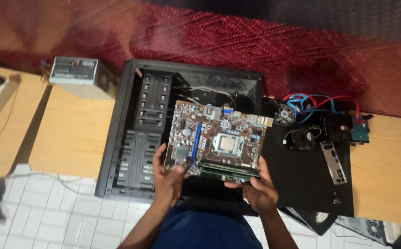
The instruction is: Removing a motherboard from a PC case and then extracting the CPU and RAM modules.
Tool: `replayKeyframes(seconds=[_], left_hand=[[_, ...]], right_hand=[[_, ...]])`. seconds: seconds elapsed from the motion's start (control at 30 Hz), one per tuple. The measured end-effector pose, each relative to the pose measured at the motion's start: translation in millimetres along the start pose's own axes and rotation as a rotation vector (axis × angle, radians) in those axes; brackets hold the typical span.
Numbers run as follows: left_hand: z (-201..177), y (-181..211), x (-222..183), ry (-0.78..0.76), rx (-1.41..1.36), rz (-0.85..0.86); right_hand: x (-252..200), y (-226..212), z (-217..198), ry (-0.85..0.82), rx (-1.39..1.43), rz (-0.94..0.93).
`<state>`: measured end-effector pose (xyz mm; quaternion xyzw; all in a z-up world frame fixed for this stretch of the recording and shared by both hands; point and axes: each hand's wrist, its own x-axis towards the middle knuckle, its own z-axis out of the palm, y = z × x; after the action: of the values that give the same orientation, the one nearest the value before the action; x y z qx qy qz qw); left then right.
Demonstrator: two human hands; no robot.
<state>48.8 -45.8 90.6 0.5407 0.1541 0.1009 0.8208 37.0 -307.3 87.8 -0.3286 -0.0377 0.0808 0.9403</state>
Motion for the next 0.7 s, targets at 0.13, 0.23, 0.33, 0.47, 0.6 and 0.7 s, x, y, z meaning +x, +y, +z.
replayKeyframes(seconds=[0.13,0.23,0.33,0.47,0.6,0.7], left_hand=[[-6,-22,-25,-0.229,-0.531,-0.252],[12,-10,-19,-0.402,-0.495,-0.317],[12,-15,-24,-0.338,-0.399,-0.374],[2,-32,-19,-0.240,-0.274,-0.296],[6,-17,-16,-0.303,-0.238,-0.257],[9,-9,-15,-0.264,-0.258,-0.297]], right_hand=[[-17,2,-1,0.059,0.054,0.009],[-5,4,2,0.050,-0.024,-0.002],[-6,10,8,0.057,-0.020,0.013],[6,11,23,0.018,-0.064,-0.018],[9,9,32,-0.007,-0.100,-0.006],[10,11,30,-0.030,-0.059,-0.007]])
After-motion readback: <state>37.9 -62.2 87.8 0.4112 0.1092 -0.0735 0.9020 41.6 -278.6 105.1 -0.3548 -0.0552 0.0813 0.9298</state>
